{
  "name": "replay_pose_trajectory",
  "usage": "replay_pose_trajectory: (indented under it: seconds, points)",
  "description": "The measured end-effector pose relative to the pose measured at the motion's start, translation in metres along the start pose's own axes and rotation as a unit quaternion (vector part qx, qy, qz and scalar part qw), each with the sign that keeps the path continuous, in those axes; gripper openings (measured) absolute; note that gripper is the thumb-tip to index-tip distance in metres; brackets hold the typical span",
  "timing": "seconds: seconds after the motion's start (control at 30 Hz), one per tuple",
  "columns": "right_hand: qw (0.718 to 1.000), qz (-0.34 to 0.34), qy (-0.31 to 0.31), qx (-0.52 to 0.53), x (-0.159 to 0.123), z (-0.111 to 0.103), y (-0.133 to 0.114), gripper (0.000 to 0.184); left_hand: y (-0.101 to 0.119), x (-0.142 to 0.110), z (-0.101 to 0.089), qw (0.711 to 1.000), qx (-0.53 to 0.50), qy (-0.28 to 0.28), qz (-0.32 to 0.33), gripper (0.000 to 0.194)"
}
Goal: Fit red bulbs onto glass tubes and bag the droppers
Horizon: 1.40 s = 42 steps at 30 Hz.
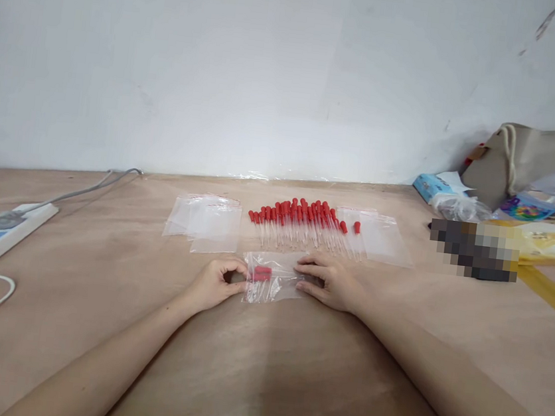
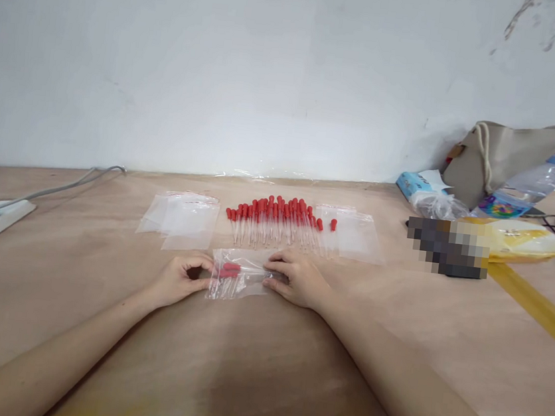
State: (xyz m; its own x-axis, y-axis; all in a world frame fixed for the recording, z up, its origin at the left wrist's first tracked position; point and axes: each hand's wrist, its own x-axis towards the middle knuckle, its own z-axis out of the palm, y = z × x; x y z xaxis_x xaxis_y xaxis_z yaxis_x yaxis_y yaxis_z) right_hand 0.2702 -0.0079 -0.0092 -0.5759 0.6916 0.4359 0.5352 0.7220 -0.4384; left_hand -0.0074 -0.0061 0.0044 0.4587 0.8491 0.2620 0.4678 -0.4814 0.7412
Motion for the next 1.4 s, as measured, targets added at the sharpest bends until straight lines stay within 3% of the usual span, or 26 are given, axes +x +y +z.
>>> replay_pose_trajectory:
  seconds: [0.37,0.47,0.57,0.7,0.8,0.9,1.0,1.27,1.4]
  points:
    - [1.000,0.008,0.003,-0.005,-0.003,-0.003,0.002,0.034,0.009,0.001,-0.001,0.998,-0.007,-0.065,0.001,0.011]
    - [1.000,0.005,0.001,-0.006,-0.004,-0.004,0.003,0.034,0.007,0.002,-0.010,0.997,-0.033,-0.066,-0.011,0.012]
    - [1.000,0.001,0.006,-0.007,-0.004,-0.005,0.004,0.033,0.000,0.013,-0.025,0.992,-0.066,-0.084,-0.065,0.016]
    - [1.000,0.000,0.000,-0.008,-0.003,-0.005,0.004,0.033,-0.009,0.054,-0.029,0.995,-0.025,0.000,-0.094,0.020]
    - [1.000,-0.003,0.000,-0.003,-0.002,-0.005,0.003,0.032,-0.010,0.100,-0.011,0.992,0.066,0.082,-0.070,0.023]
    - [1.000,-0.009,0.005,0.004,-0.002,-0.005,0.002,0.032,-0.009,0.143,0.009,0.988,0.082,0.114,-0.064,0.030]
    - [1.000,-0.008,0.007,0.004,-0.001,-0.005,0.002,0.032,-0.008,0.168,0.023,0.982,0.085,0.148,-0.080,0.031]
    - [1.000,-0.005,0.001,-0.012,-0.001,-0.006,0.001,0.031,-0.011,0.181,0.031,0.975,-0.004,0.178,-0.132,0.012]
    - [1.000,-0.005,0.000,-0.017,-0.001,-0.005,0.002,0.032,-0.005,0.165,0.013,0.972,-0.085,0.180,-0.122,0.018]
